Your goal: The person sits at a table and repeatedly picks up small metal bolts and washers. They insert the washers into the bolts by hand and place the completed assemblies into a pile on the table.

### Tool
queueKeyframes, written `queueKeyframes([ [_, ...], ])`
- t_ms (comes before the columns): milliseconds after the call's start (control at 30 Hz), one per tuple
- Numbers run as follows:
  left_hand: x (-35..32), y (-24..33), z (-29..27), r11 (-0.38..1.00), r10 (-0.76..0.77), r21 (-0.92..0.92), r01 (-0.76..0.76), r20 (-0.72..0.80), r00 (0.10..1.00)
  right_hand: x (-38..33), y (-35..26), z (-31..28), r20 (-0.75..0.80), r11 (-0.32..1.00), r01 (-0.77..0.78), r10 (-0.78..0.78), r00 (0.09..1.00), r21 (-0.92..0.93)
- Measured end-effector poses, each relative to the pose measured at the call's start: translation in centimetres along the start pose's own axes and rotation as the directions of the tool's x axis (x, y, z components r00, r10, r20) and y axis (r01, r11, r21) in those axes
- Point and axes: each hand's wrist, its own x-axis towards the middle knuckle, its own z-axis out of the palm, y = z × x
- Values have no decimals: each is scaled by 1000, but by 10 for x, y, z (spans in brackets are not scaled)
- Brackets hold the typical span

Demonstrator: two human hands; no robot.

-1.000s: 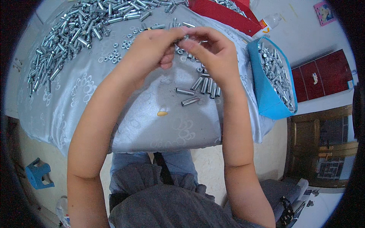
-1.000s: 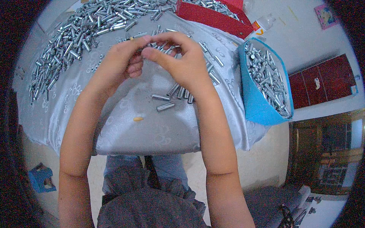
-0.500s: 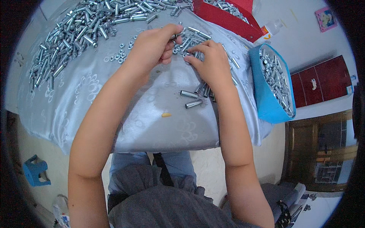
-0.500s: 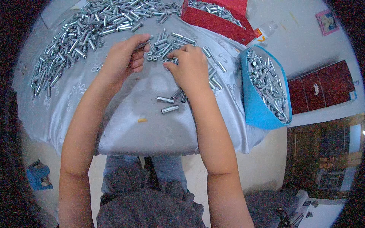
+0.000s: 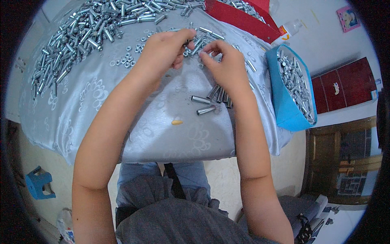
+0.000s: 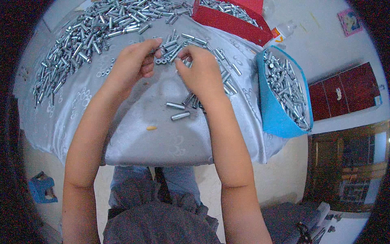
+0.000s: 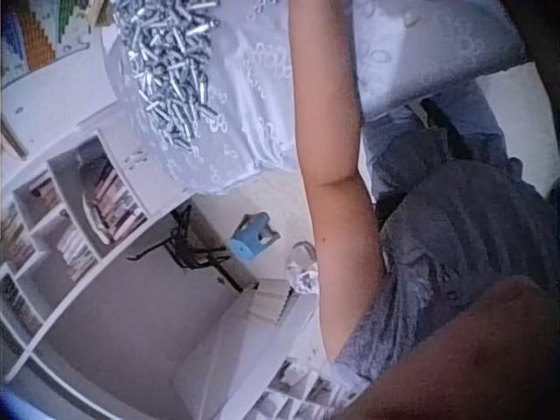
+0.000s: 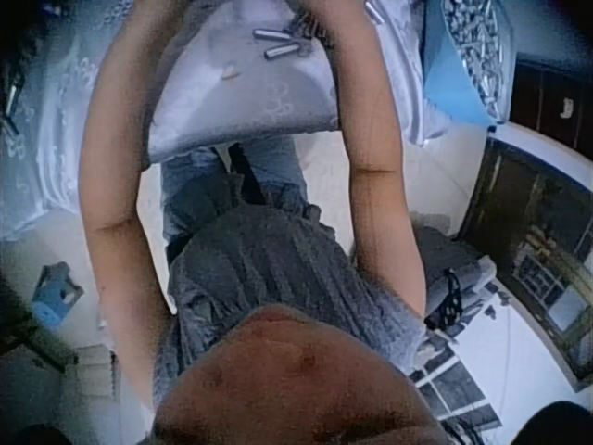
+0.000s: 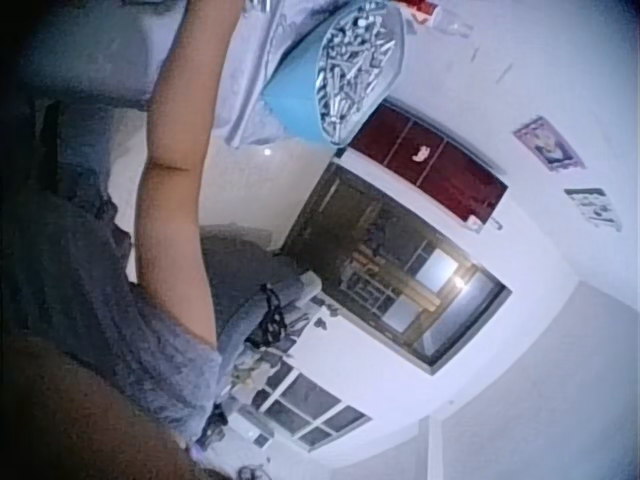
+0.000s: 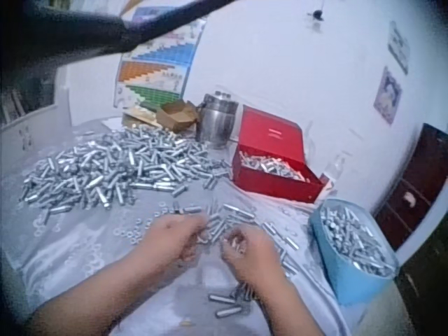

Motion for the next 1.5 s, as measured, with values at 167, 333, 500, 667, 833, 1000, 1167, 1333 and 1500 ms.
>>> queueKeyframes([
  [167, -2, 1, 5, 997, -46, 58, 44, 35, 998, 3, -6, -6, 55, 686, -148, 155, 986, 712],
  [333, -6, 3, 8, 995, -77, -48, 83, 123, 989, 2, -14, -10, 199, 435, -248, 157, 967, 866],
  [500, -10, 6, 9, 989, -64, -122, 86, 175, 982, 2, -12, -14, 295, 318, -328, 148, 944, 890],
  [667, -9, 6, 8, 986, -72, -137, 93, 150, 986, 1, -12, -16, 312, 298, -347, 161, 936, 889],
  [833, -8, 5, 8, 981, -75, -163, 104, 175, 982, 0, -14, -10, 283, 302, -327, 180, 942, 896],
  [1000, -10, 4, 7, 977, -80, -172, 123, 236, 968, -1, -15, -6, 318, 211, -335, 112, 941, 918],
  [1167, -12, 7, 9, 970, -111, -184, 161, 256, 960, -2, -7, -6, 463, 148, -468, 67, 884, 871],
  [1333, -20, 10, 14, 987, -109, -90, 130, 212, 971, -4, -7, -9, 560, 143, -560, 44, 827, 816],
  [1500, -19, 9, 15, 996, -83, 37, 78, 159, 984, -4, -5, -5, 523, -31, -523, -17, 852, 852],
])
